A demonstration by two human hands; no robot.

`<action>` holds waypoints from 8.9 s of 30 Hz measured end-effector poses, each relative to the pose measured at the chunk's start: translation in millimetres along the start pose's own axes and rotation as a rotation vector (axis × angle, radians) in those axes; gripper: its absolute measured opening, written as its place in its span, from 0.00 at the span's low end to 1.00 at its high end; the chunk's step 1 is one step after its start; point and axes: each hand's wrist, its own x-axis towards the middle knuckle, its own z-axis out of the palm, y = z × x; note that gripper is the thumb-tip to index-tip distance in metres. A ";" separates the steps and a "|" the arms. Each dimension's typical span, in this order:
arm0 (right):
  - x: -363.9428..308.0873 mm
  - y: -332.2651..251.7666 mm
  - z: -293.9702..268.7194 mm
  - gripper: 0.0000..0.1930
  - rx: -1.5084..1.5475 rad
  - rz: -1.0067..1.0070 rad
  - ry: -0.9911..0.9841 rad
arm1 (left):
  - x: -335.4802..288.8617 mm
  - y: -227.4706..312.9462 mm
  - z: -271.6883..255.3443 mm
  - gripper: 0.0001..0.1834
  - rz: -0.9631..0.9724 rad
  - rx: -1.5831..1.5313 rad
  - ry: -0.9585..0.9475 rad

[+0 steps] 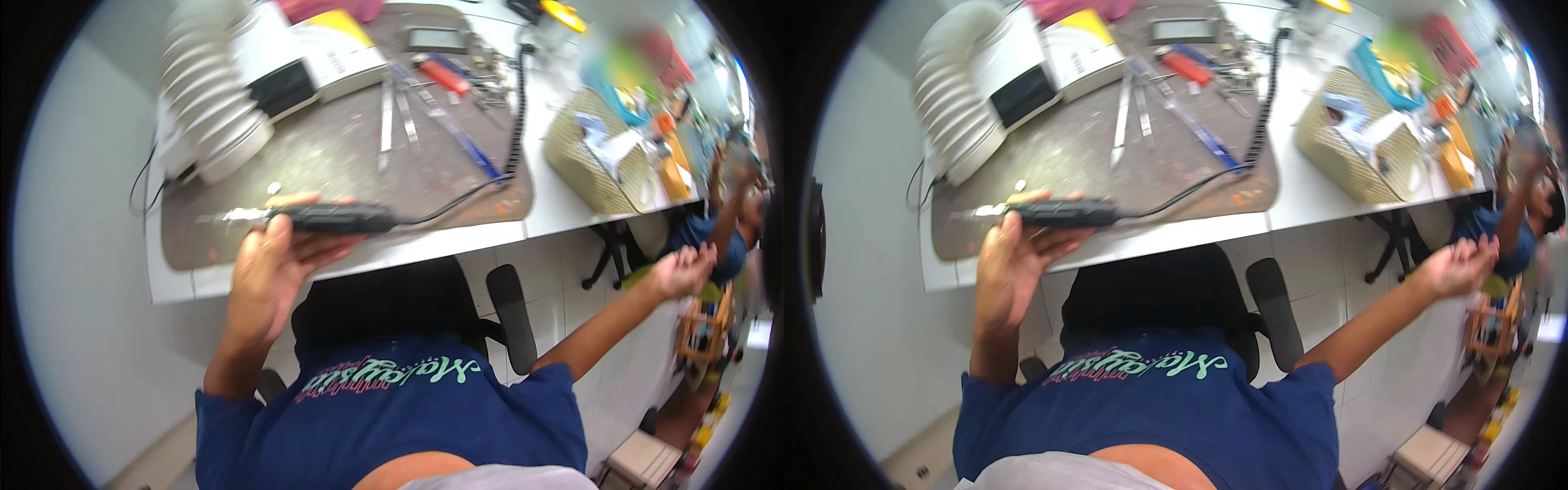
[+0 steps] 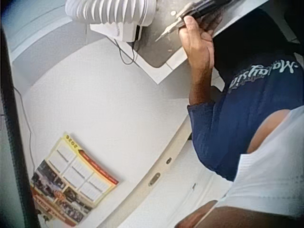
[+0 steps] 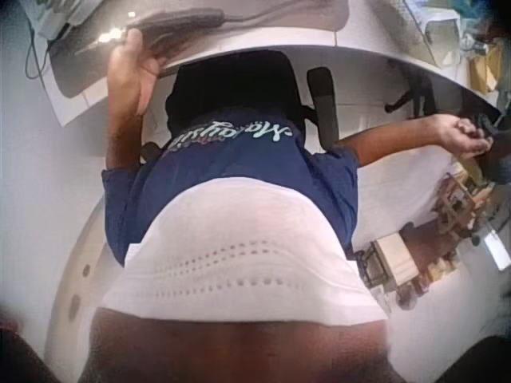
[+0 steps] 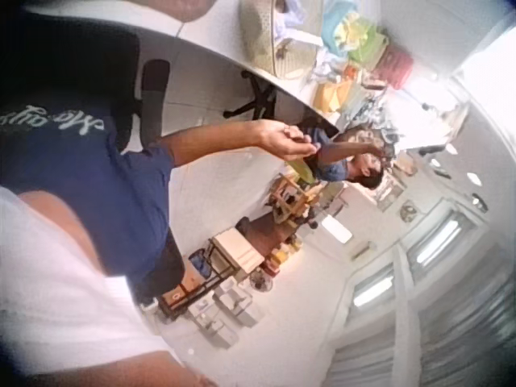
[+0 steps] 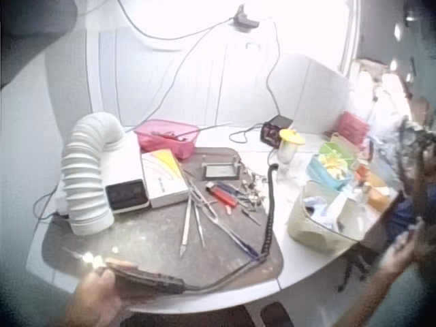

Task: The person shapes a yellow dental wax model using a metal spatula and a rotary tool. They smooth the surface of the wax, fit it with a gray component, and then use the rotary tool to refine the edges and contours of the model.

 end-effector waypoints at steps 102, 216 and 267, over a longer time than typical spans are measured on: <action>-271.3 -40.9 197.3 0.09 0.292 0.585 -1.231 | 35.9 25.9 -53.1 0.05 0.882 1.532 -0.003; -279.9 -59.3 186.1 0.07 -0.222 0.385 -0.926 | 55.6 60.6 -65.2 0.03 0.397 1.293 -0.362; -332.0 -73.3 262.1 0.10 -0.059 -0.319 -1.253 | 77.0 57.4 -84.6 0.17 -0.248 0.028 -0.375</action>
